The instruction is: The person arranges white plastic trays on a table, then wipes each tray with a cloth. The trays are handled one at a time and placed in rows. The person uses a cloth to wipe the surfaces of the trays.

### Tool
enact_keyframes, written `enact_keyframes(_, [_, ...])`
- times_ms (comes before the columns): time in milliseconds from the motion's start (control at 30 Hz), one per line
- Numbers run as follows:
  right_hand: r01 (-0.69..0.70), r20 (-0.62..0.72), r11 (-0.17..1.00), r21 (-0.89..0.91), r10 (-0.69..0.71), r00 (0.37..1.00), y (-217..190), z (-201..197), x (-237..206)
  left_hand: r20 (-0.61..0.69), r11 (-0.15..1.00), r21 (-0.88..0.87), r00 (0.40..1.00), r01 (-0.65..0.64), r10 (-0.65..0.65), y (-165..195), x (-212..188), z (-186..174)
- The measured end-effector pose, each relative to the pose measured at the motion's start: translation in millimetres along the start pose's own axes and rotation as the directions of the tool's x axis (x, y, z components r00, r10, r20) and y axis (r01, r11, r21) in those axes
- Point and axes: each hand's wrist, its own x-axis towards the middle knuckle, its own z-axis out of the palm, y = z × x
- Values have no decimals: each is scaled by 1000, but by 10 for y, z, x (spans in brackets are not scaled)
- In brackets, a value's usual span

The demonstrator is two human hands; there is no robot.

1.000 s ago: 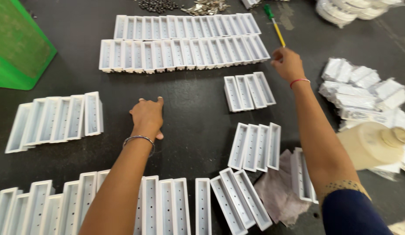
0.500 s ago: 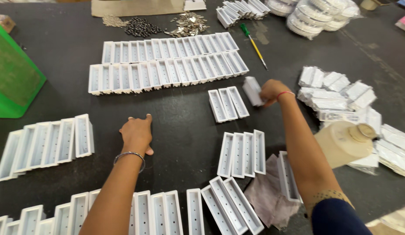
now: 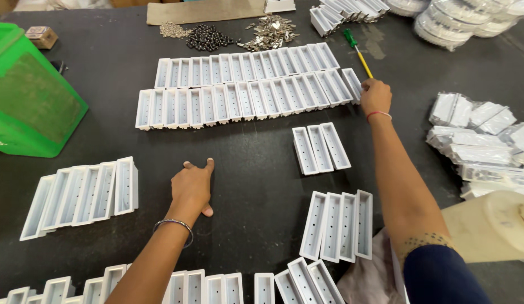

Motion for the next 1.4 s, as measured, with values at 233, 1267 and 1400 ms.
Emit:
enact_keyframes(233, [41,79,997,71,-46,996,16,18,15,19,1000,-5,1000,5,-5,15,-55,-54])
enact_keyframes(1267, [199,437,942,-269,-65,897,-1082,-623,-1622,-149,999,32,989,-13,17,-52,381,372])
enact_keyframes(1400, [233,359,940,-250,-133,924,-1000,-548,-1608,-155,999,41,987,-29,35,-52,281,322])
